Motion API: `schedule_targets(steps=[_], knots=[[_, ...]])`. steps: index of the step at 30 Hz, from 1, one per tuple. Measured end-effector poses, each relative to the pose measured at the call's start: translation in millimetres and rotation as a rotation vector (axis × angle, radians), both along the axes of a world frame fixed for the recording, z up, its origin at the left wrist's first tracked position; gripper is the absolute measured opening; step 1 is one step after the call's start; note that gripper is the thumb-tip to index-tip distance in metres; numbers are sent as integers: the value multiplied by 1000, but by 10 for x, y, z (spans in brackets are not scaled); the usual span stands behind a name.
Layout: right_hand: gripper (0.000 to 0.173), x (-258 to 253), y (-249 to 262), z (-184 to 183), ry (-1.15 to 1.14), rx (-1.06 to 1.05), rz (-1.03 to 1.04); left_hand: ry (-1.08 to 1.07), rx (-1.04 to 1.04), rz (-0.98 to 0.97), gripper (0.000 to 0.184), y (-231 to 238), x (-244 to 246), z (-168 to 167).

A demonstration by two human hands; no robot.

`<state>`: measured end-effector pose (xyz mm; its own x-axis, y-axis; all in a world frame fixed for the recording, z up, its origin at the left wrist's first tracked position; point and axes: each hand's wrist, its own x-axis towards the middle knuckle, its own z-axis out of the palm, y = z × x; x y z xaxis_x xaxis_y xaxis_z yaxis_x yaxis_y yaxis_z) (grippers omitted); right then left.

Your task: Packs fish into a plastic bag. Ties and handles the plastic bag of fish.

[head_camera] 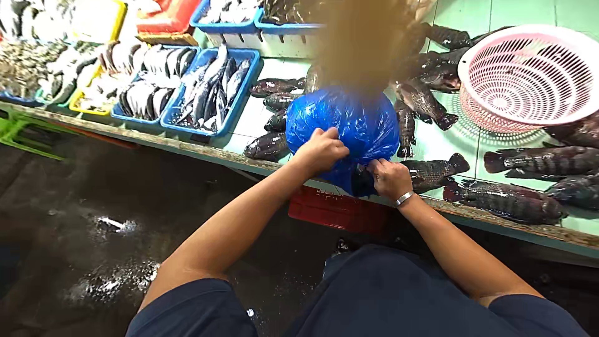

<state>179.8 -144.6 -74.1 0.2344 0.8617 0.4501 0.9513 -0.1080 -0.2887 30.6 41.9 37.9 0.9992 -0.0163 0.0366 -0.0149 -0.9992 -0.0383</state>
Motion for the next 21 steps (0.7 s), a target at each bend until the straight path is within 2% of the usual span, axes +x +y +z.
schedule_targets(steps=[2, 4, 7, 10, 13, 15, 17, 21], knots=[[14, -29, -90, -146, -25, -158, -1, -4, -63, 170, 22, 22, -127, -159], [16, -42, -81, -149, -28, -259, -10, -80, -76, 234, 20, 11, -138, -274], [16, -2, -60, -195, -21, -264, -1, -323, -107, 221, 22, -95, -175, -446], [15, 47, -18, -213, -10, -252, 20, -580, -180, 125, 27, -228, -138, -625], [15, 83, -25, -224, -36, -280, 15, -695, -275, 54, 28, -336, -28, -856], [13, 125, -29, -206, -42, -304, 24, -711, -420, 145, 32, -460, 33, -937], [11, 186, -15, -180, -30, -304, 46, -633, -518, 216, 35, -518, 49, -938], [17, 345, 65, 9, 104, -444, 42, -520, -522, 143, 32, -449, 29, -938]])
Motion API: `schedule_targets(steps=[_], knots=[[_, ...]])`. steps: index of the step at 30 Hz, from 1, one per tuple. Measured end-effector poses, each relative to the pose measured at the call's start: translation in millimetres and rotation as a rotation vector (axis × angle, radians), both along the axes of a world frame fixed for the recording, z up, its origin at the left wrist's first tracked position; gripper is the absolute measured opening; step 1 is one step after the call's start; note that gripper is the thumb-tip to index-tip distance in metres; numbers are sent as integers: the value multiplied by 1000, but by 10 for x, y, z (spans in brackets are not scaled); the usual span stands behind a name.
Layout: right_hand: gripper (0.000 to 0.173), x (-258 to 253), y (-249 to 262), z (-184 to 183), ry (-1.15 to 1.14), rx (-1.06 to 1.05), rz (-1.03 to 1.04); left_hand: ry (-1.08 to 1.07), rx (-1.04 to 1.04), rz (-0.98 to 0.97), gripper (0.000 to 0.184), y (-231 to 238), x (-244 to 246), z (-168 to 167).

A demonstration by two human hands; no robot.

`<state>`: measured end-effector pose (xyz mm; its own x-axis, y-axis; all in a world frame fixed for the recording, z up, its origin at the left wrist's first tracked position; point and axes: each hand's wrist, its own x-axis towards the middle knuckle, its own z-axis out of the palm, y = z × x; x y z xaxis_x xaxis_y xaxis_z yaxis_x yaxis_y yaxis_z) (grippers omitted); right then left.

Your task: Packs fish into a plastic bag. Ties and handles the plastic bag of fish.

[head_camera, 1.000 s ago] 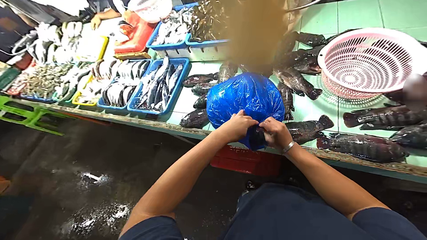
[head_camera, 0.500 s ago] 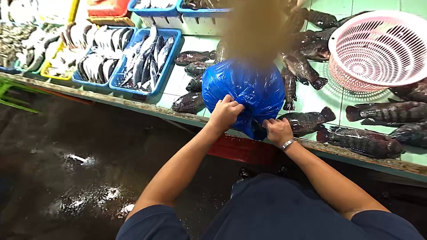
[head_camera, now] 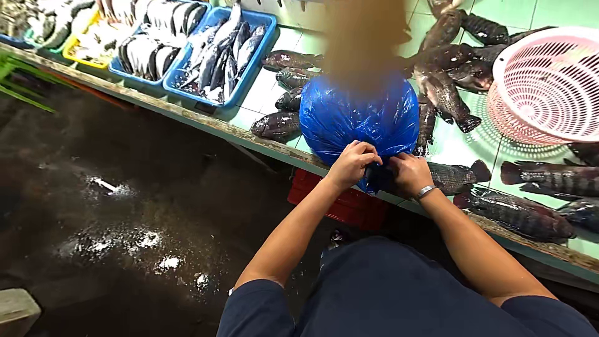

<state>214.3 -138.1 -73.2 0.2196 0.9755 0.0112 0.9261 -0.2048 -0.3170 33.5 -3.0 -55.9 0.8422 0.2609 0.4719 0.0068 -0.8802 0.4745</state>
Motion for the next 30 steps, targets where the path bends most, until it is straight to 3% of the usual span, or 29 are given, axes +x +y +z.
schedule_targets(steps=[2, 7, 10, 13, 16, 19, 21, 25, 30], knots=[[21, 62, 41, 153, 81, 23, -31, 35, 34, -51, 27, 10, -3, 21], [20, -161, 175, 522, 226, 400, 74, 32, 117, -32, 26, -26, 27, 18], [19, -254, 193, 404, 354, 617, 143, -1, 148, -3, 22, 10, 46, 72], [30, -156, 96, 167, 394, 754, 277, 0, 24, 57, 15, 14, 54, 162], [37, -66, 60, -67, 155, 710, 304, 166, -145, 195, 28, -17, 146, 331], [27, -69, 52, -124, 82, 702, 259, 270, -183, 238, 35, -70, 181, 469], [22, -89, 102, -65, 90, 738, 279, 329, -177, 176, 37, -20, 149, 471], [26, -197, 157, 185, 72, 710, 243, 351, -149, -26, 67, 71, 104, 429], [24, -406, 229, 322, 147, 806, 150, 157, -49, 46, 43, -19, 92, 329]])
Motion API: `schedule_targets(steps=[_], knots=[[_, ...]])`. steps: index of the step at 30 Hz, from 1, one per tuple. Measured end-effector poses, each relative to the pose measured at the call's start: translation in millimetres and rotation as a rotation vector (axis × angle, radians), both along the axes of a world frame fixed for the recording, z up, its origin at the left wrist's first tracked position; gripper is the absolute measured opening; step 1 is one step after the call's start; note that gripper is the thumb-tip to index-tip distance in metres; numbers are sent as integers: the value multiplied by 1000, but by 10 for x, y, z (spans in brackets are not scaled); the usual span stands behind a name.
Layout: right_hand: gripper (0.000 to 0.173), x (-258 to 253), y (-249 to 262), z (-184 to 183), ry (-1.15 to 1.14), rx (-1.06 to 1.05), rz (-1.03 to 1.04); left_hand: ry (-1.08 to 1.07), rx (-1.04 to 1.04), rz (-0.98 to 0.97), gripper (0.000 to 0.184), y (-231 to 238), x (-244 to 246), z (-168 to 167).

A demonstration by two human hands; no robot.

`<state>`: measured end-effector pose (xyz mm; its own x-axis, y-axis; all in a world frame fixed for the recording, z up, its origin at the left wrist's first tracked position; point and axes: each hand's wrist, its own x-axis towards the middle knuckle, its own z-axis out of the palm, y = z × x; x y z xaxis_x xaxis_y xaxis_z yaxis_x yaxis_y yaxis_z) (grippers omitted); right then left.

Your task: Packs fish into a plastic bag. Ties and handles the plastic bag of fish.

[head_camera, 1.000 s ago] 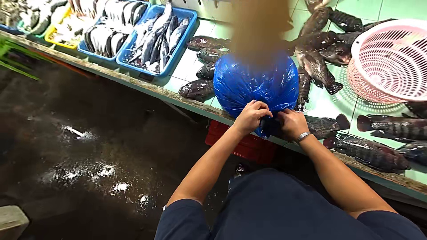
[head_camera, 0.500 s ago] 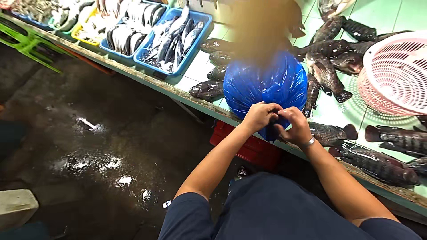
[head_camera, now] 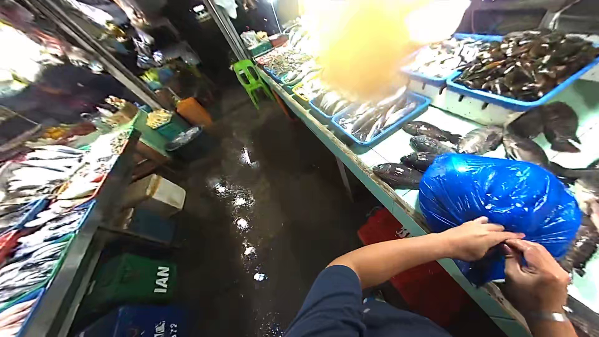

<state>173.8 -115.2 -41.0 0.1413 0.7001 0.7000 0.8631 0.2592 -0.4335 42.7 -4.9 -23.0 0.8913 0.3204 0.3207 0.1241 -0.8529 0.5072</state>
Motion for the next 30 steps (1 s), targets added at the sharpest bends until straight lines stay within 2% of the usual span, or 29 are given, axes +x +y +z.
schedule_targets(steps=[3, 8, 13, 17, 20, 23, 26, 28, 30], knots=[[22, -8, 8, -14, -11, 57, 7, -84, 129, 37, 40, -10, 48, -108], [20, -18, 11, -8, 3, 65, -17, -153, 92, 104, 32, -68, 128, -119], [16, 75, 22, -48, -23, 71, 39, -378, 201, 186, 23, -56, 95, -284], [17, 174, 108, -66, 90, 5, -15, -469, 163, 236, 25, -34, 50, -381], [17, 143, 168, -48, 220, -109, -90, -526, 242, 244, 20, 26, 56, -472], [15, 101, 191, 27, 228, -186, -116, -467, 396, 121, 19, 168, -22, -380], [20, 59, 159, -34, 158, -214, -97, -240, 529, -58, 16, 288, -97, -164], [25, 17, 119, -133, 174, -183, -76, -123, 519, -180, 15, 345, -75, -13], [34, -17, 52, -281, 218, -76, -56, -24, 412, -259, 14, 366, -20, 111]])
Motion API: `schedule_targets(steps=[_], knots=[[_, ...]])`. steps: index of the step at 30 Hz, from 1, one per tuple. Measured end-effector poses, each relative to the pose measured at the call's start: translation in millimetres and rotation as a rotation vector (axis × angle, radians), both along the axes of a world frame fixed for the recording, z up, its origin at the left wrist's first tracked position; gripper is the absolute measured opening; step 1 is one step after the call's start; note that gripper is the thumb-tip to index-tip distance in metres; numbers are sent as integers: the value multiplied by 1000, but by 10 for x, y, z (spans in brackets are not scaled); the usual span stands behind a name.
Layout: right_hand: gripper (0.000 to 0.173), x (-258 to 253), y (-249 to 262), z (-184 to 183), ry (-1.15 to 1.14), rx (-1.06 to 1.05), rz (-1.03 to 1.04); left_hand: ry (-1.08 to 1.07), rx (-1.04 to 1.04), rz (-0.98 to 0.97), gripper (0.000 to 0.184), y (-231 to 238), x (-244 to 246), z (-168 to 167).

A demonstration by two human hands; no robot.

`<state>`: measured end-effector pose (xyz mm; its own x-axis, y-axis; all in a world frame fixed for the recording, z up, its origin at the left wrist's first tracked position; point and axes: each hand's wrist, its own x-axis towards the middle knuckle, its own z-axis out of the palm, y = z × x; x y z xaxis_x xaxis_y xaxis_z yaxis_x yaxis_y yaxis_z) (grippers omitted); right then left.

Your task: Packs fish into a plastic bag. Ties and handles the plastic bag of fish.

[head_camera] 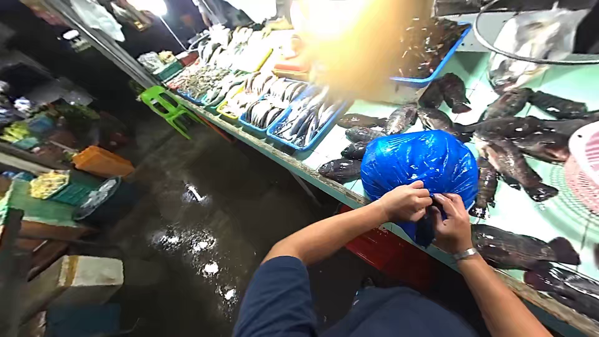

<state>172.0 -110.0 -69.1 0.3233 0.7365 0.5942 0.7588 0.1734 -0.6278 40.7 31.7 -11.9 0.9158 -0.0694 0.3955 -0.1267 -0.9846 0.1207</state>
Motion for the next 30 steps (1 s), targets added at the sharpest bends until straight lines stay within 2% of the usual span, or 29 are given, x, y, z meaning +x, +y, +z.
schedule_targets(steps=[3, 6, 9, 11, 13, 16, 19, 22, 25, 27, 30], knots=[[51, -111, -22, -218, 31, 104, -10, 359, -119, 81, 18, -13, 23, 290], [43, -156, 38, -330, -36, 77, -70, 773, -294, 209, 23, -81, 68, 521], [44, -202, 49, -278, -64, 96, -66, 899, -518, 306, 26, -6, 105, 606], [48, -215, 37, -212, -70, 134, -46, 892, -622, 357, 29, 61, 86, 605], [40, -200, 89, -166, -154, 163, -60, 898, -667, 372, 30, 119, 78, 642], [27, -104, 119, -84, -402, 122, -111, 858, -705, 367, 27, 179, 40, 617], [24, -37, 136, 139, -633, 27, -110, 704, -528, 309, 26, 204, -6, 602], [31, 6, 161, 382, -738, -85, -61, 569, -275, 199, 20, 219, -2, 622], [35, 9, 176, 422, -717, -126, -19, 498, -130, 119, 17, 275, 44, 629], [32, -81, 106, 304, -663, -181, 24, 494, -80, 115, 19, 326, 28, 597], [29, -158, -93, 170, -607, -366, 89, 431, -33, 125, 18, 260, -86, 349]])
